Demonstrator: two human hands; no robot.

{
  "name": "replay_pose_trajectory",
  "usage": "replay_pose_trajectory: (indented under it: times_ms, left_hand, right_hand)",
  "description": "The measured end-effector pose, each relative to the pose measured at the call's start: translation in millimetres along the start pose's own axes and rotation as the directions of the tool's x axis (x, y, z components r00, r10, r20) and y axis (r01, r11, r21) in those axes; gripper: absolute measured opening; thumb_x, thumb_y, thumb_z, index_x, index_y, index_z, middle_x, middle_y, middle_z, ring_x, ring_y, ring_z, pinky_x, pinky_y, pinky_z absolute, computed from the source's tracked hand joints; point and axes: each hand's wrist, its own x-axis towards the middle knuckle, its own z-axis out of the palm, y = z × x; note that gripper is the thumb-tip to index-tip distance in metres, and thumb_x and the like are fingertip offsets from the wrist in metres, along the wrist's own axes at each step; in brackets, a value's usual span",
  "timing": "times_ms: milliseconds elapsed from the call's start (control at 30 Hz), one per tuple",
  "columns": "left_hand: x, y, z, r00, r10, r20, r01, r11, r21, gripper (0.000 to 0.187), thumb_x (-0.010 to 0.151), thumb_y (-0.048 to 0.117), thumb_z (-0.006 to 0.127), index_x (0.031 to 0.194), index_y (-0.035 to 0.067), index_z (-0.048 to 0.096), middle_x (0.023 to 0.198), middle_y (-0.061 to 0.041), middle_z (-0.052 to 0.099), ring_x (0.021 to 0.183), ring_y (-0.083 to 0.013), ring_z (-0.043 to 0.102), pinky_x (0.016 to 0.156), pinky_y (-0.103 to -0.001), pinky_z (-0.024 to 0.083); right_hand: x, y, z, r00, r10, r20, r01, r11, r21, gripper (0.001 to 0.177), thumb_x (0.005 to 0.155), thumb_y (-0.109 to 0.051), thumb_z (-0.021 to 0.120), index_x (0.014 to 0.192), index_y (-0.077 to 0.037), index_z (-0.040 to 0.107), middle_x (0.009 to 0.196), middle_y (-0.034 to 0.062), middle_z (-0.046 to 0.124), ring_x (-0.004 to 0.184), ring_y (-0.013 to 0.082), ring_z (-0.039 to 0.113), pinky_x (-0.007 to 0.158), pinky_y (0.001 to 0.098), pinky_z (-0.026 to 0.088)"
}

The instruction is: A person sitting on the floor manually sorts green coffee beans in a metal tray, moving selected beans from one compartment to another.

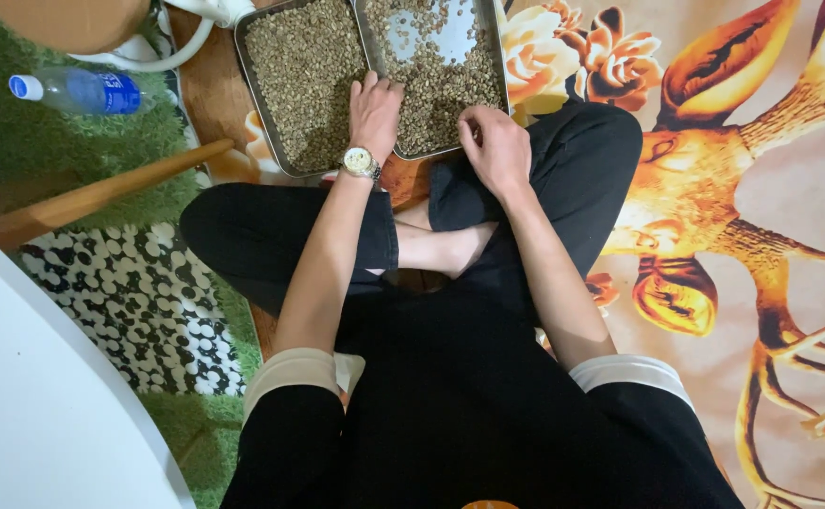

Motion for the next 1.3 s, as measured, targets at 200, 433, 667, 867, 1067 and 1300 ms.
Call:
replay_pose_trajectory:
  times_ms: [200, 433, 667, 867, 1067, 1300]
  left_hand:
    - [0, 0, -1, 0.999, -0.007, 0.034, 0.008, 1.0, -0.018, 0.006, 0.082, 0.003, 0.07, 0.085, 0.008, 0.067, 0.081, -0.011, 0.068, 0.087, -0.0267, 0.058, 0.083, -0.041, 0.043]
    - [-9, -1, -9, 1.0, -0.012, 0.016, 0.014, 0.994, -0.104, 0.029, 0.074, 0.003, 0.081, 0.098, 0.005, 0.065, 0.082, -0.01, 0.07, 0.089, -0.0282, 0.061, 0.089, -0.044, 0.046]
    - [-17, 1, -18, 0.999, -0.018, 0.036, 0.025, 0.977, -0.211, 0.026, 0.086, -0.005, 0.063, 0.112, -0.003, 0.063, 0.104, -0.02, 0.068, 0.091, -0.0329, 0.066, 0.082, -0.043, 0.06]
    - [-23, 0, -13, 0.998, 0.047, 0.037, -0.042, 0.99, -0.135, 0.023, 0.083, -0.008, 0.063, 0.105, -0.004, 0.066, 0.111, -0.02, 0.061, 0.095, -0.0323, 0.065, 0.084, -0.041, 0.059]
    - [-27, -3, -14, 0.996, 0.075, 0.056, -0.066, 0.987, -0.147, 0.024, 0.083, -0.005, 0.064, 0.107, -0.003, 0.064, 0.125, -0.022, 0.06, 0.092, -0.0332, 0.069, 0.079, -0.041, 0.062]
    - [-34, -11, -35, 0.995, 0.088, 0.045, -0.078, 0.977, -0.198, 0.018, 0.087, -0.002, 0.062, 0.105, 0.0, 0.063, 0.106, -0.014, 0.059, 0.083, -0.0296, 0.065, 0.07, -0.041, 0.06]
  right_hand:
    - [-1, 1, 0, 1.0, 0.013, 0.016, -0.013, 1.0, 0.011, 0.009, 0.093, -0.012, 0.065, 0.097, -0.008, 0.071, 0.08, 0.0041, 0.068, 0.066, 0.0221, 0.062, 0.061, 0.0349, 0.048]
    - [-1, 2, 1, 1.0, 0.001, 0.011, -0.001, 1.0, 0.004, 0.009, 0.092, -0.012, 0.065, 0.096, -0.008, 0.071, 0.08, 0.0045, 0.068, 0.067, 0.0235, 0.062, 0.062, 0.0358, 0.049]
    - [-1, -1, 1, 1.0, 0.013, 0.02, -0.013, 1.0, -0.018, 0.009, 0.093, -0.013, 0.066, 0.097, -0.008, 0.071, 0.081, 0.0041, 0.069, 0.066, 0.0221, 0.062, 0.062, 0.0348, 0.049]
    - [-2, -1, 4, 1.0, 0.005, 0.015, -0.004, 0.999, -0.042, 0.01, 0.093, -0.014, 0.066, 0.099, -0.007, 0.072, 0.082, 0.0064, 0.07, 0.066, 0.0244, 0.063, 0.062, 0.036, 0.049]
    - [-3, -3, 4, 1.0, 0.009, 0.023, -0.008, 0.999, -0.05, 0.011, 0.093, -0.014, 0.066, 0.1, -0.007, 0.072, 0.082, 0.0067, 0.071, 0.066, 0.0242, 0.063, 0.061, 0.0356, 0.049]
    - [-4, 1, 9, 0.999, 0.007, 0.039, -0.004, 0.996, -0.087, 0.013, 0.094, -0.015, 0.067, 0.101, -0.005, 0.072, 0.085, 0.0078, 0.072, 0.068, 0.0267, 0.064, 0.062, 0.0369, 0.05]
